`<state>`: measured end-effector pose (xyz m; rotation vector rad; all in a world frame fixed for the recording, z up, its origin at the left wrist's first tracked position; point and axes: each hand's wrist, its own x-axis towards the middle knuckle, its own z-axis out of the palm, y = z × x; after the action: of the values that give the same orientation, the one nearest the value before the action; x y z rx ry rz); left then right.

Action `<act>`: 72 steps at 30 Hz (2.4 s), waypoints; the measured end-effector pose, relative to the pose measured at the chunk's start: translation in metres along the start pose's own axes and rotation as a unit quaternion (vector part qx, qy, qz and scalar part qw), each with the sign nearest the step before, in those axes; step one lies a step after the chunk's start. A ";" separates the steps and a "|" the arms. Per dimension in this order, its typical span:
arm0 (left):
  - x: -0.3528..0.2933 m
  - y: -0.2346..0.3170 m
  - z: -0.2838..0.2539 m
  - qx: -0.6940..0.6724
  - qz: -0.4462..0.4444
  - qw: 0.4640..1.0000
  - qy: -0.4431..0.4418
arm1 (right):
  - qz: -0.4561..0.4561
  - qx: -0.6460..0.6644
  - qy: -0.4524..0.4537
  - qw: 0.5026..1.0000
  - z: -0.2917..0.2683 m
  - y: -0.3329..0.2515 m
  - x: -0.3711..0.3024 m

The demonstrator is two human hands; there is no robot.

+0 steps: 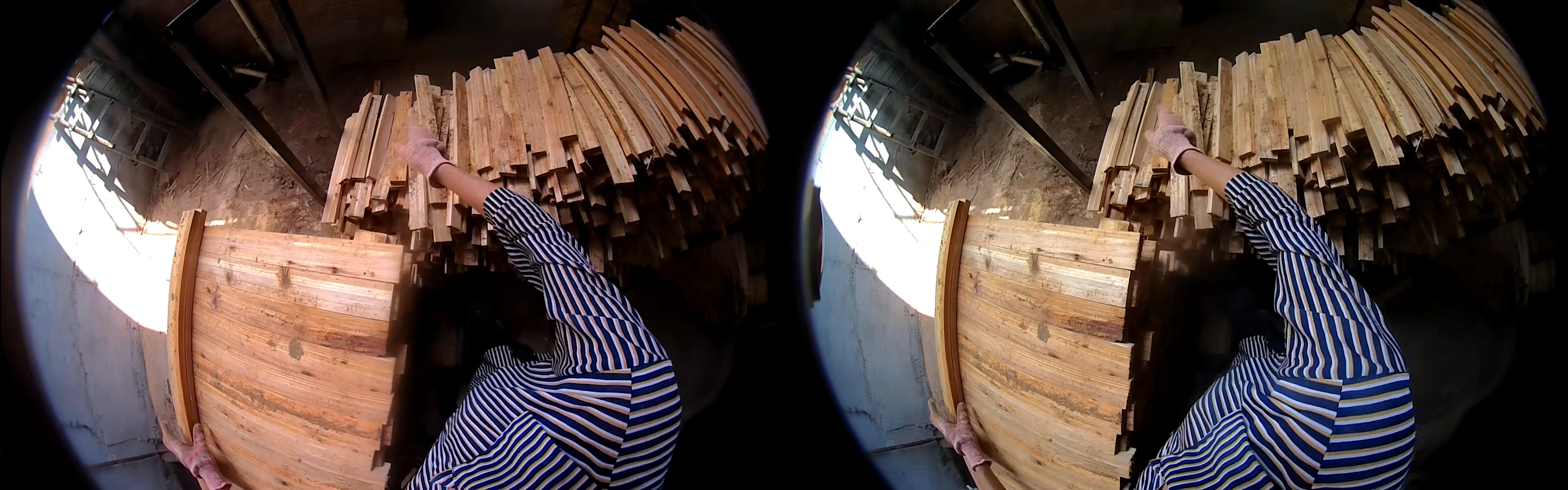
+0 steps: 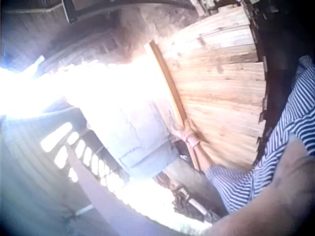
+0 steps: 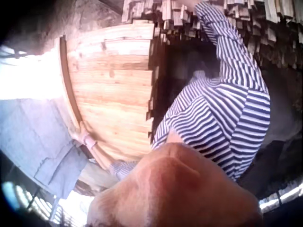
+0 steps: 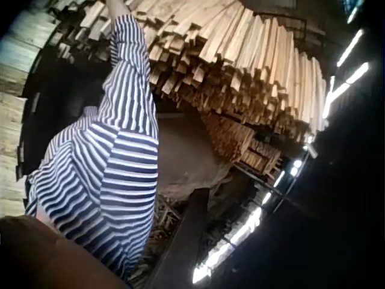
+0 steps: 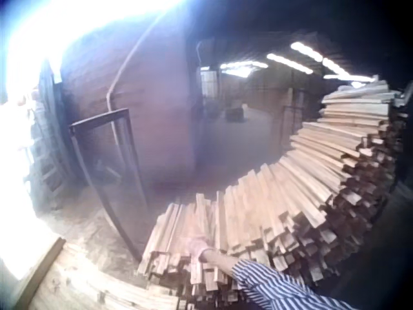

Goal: The person stacks wooden planks and boards in a lumber yard. They pick up pieces of wood from a large pile and arrange them into a neat stack on a pallet, occasionally adjusting the alignment of the boards.

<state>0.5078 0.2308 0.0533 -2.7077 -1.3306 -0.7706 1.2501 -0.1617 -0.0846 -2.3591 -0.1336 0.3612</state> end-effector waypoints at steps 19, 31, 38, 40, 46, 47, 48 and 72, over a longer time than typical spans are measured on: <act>-0.101 0.701 0.402 -0.197 -0.033 0.899 -0.389 | 0.076 0.219 0.012 0.973 0.030 0.215 0.163; -0.094 0.692 0.449 -0.460 -0.165 0.717 -0.497 | 0.026 0.496 -0.105 0.862 -0.021 0.236 0.036; -0.149 0.700 0.394 -0.527 -0.021 0.711 -0.466 | 0.206 0.615 -0.312 0.694 -0.048 0.275 0.016; -0.152 0.676 0.455 -0.364 -0.082 0.838 -0.398 | 0.201 0.597 -0.348 0.694 -0.074 0.275 -0.002; -0.168 0.655 0.512 -0.157 -0.234 0.813 -0.510 | 0.130 0.522 -0.217 0.814 -0.095 0.304 -0.021; -0.159 0.661 0.492 -0.145 -0.207 0.825 -0.505 | 0.138 0.502 -0.204 0.829 -0.105 0.291 -0.024; -0.160 0.654 0.479 -0.250 -0.194 0.785 -0.533 | 0.114 0.485 -0.188 0.846 -0.103 0.289 -0.024; -0.088 0.740 0.422 -0.237 -0.050 0.706 -0.666 | 0.059 0.450 -0.146 0.879 -0.121 0.270 0.003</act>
<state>1.1944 -0.2039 -0.2171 -3.6467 -1.4178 1.4512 1.2866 -0.4367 -0.1881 -1.3809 0.0405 0.6694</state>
